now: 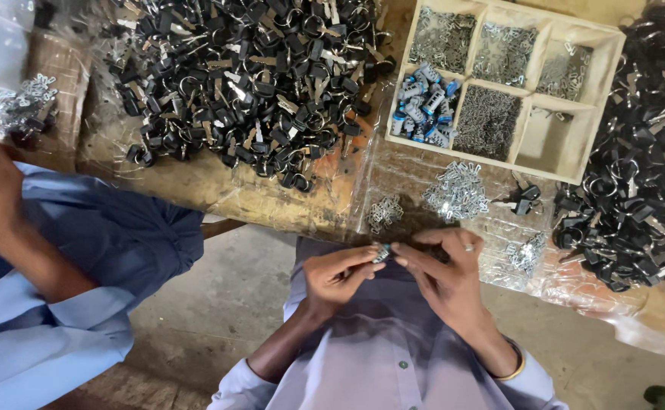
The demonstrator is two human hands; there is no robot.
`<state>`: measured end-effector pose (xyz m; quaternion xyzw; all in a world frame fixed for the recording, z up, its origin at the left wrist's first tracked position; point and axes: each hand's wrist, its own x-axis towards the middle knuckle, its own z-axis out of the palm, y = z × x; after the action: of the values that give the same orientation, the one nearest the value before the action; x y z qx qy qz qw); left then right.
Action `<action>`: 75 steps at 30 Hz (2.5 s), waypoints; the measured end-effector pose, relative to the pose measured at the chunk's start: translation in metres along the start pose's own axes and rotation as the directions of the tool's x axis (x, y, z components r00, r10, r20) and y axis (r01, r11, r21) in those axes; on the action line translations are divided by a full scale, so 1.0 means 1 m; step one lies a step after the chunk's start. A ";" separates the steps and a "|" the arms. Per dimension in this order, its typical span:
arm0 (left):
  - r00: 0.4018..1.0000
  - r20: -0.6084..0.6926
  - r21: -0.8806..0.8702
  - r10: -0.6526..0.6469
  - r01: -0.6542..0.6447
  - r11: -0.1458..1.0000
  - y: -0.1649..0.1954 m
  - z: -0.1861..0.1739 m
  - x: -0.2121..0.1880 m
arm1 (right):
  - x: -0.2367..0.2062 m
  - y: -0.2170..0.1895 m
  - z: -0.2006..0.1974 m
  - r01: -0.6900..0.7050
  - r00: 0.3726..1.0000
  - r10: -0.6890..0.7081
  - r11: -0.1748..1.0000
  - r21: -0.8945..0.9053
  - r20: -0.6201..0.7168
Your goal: The person sits at a workbench covered in piles of black plastic housings and assembles small electrical components by hand. They pick a black housing, insert a small blue-and-silver part into it, and place the finished assembly into a compartment of a wooden sorting tray, repeating this cycle continuously.
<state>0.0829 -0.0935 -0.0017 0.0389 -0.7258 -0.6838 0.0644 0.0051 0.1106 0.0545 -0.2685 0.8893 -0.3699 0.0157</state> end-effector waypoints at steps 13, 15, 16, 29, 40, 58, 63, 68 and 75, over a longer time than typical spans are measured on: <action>0.994 -0.064 -0.135 -0.087 0.078 0.988 -0.006 0.003 -0.001 | -0.014 0.007 -0.002 0.143 0.989 -0.147 0.965 -0.222 -0.004; 0.994 -0.036 -0.117 -0.102 0.097 0.988 -0.007 0.006 0.000 | -0.020 0.012 -0.006 0.204 0.977 -0.211 0.961 -0.185 -0.019; 0.996 -0.021 -0.104 -0.086 0.083 0.991 -0.007 0.008 0.000 | -0.022 0.013 -0.008 0.146 0.988 -0.149 0.986 -0.082 -0.028; 0.989 0.051 0.140 0.142 -0.148 0.979 0.006 0.026 0.009 | -0.015 -0.002 -0.003 -0.157 0.978 0.187 0.951 0.268 -0.091; 0.993 0.022 0.146 0.115 -0.117 0.982 0.010 0.017 0.007 | -0.008 0.017 -0.015 -0.087 0.996 0.075 0.957 -0.276 -0.053; 0.997 0.002 -0.084 -0.073 0.073 0.994 -0.004 0.022 0.000 | -0.018 0.012 -0.028 -0.135 0.989 0.115 0.958 -0.252 -0.094; 0.999 -0.010 -0.078 -0.053 0.052 0.996 -0.004 0.028 0.001 | -0.034 0.021 -0.033 0.043 0.999 -0.047 0.964 -0.261 -0.008; 0.998 0.007 -0.081 -0.058 0.059 0.995 -0.003 0.031 0.003 | -0.038 0.024 -0.041 -0.040 0.995 0.054 0.983 -0.180 0.078; 0.996 0.021 -0.075 -0.088 0.090 0.993 0.000 0.033 0.005 | -0.029 0.018 -0.027 -0.245 0.951 0.281 0.940 0.237 -0.130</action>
<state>0.0731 -0.0616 -0.0033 0.0627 -0.6976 -0.7132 0.0287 0.0153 0.1528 0.0577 -0.1125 0.8695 -0.4805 0.0221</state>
